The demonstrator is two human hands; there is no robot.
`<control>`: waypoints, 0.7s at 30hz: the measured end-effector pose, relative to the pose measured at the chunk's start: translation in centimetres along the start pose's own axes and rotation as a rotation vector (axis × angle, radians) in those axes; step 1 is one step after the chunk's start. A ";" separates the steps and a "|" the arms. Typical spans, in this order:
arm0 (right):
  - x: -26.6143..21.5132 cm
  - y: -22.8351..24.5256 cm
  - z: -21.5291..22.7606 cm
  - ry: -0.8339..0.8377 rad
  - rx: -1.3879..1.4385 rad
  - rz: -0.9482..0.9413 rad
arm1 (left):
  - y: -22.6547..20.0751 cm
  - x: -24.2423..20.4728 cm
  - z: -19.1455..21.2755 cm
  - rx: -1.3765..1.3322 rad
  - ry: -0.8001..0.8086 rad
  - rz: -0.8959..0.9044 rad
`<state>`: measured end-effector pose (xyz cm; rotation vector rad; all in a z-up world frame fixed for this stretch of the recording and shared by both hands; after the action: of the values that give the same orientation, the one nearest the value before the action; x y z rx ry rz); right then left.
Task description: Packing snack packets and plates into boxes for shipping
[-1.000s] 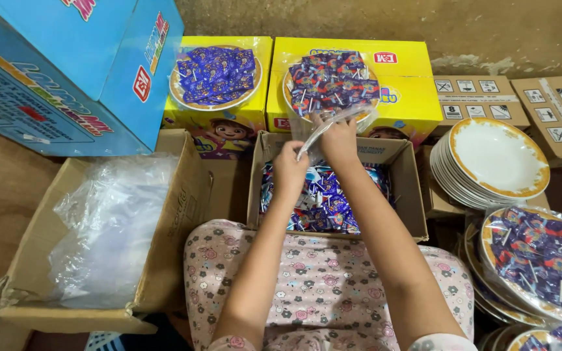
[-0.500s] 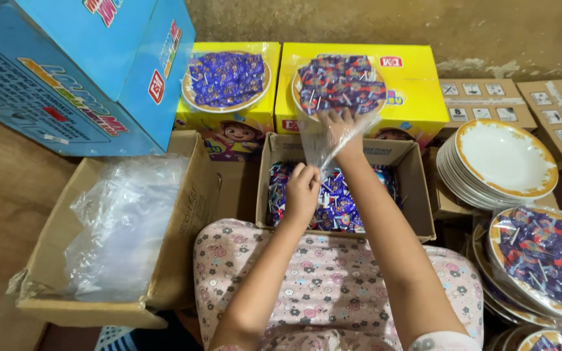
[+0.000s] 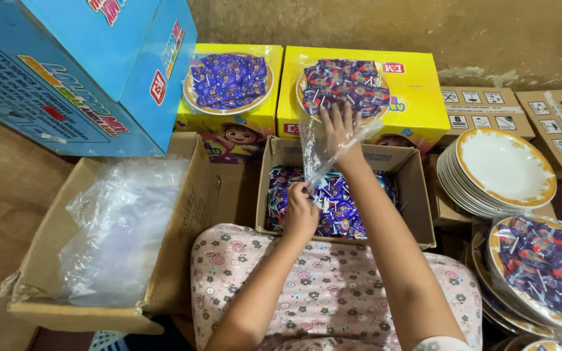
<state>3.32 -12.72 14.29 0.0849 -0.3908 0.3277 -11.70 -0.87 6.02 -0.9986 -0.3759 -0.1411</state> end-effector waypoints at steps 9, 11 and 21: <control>-9.5 -7.7 -3.5 -0.628 0.450 0.129 | 3.0 1.3 -1.6 -0.195 0.096 0.260; -10.2 -9.4 -4.6 -0.643 0.596 -0.061 | -0.4 0.8 0.5 -0.139 0.175 0.246; -5.1 -13.2 -3.5 -0.587 1.062 -0.221 | -1.1 0.0 -4.6 -0.290 0.353 -0.102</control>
<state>4.48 -26.17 8.90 1.2777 -0.7456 0.2573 -10.92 -5.35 4.64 -1.2149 -0.0823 -0.4679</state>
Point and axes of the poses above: each hand's wrist, its own x-axis towards the middle knuckle, its own z-axis out of the back of the hand, y = z × x, the point moved 2 cm from there along x, towards the middle knuckle, and after that the axes turned 1 degree about -x, right-handed, at the moved point
